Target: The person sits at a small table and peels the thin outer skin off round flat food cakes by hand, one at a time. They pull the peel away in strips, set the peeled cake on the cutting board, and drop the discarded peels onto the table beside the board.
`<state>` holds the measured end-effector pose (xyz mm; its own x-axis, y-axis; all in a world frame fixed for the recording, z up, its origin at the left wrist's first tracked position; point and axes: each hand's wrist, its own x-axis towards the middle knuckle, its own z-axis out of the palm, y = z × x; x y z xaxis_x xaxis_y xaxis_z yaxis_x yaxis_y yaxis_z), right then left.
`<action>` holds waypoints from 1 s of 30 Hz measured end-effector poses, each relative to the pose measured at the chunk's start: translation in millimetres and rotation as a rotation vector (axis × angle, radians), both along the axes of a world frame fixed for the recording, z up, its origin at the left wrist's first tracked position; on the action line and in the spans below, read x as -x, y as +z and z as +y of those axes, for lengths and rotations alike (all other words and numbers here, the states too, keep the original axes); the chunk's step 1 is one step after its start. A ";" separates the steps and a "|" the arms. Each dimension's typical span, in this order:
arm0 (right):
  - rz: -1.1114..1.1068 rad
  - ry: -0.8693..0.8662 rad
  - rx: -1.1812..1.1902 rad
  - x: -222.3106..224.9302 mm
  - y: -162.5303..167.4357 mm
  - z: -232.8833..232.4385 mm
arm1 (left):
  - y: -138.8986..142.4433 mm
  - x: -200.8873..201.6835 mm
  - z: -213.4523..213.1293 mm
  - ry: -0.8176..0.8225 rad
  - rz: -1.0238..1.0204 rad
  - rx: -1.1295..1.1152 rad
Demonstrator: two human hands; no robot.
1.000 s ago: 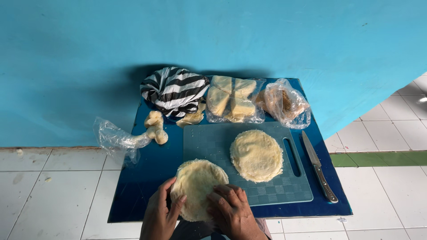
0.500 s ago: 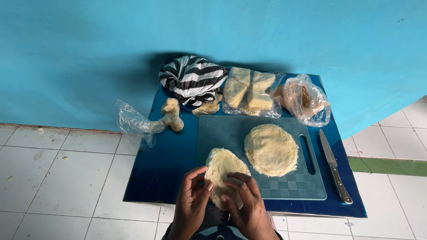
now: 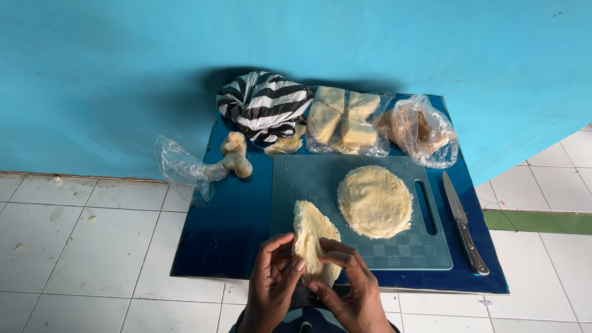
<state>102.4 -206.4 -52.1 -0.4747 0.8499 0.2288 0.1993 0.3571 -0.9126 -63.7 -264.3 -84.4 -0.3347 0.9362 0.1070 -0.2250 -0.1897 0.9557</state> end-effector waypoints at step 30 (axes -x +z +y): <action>0.334 -0.145 0.244 -17.8 -44.9 -6.3 | -18.7 -23.2 -8.1 0.030 0.136 -0.041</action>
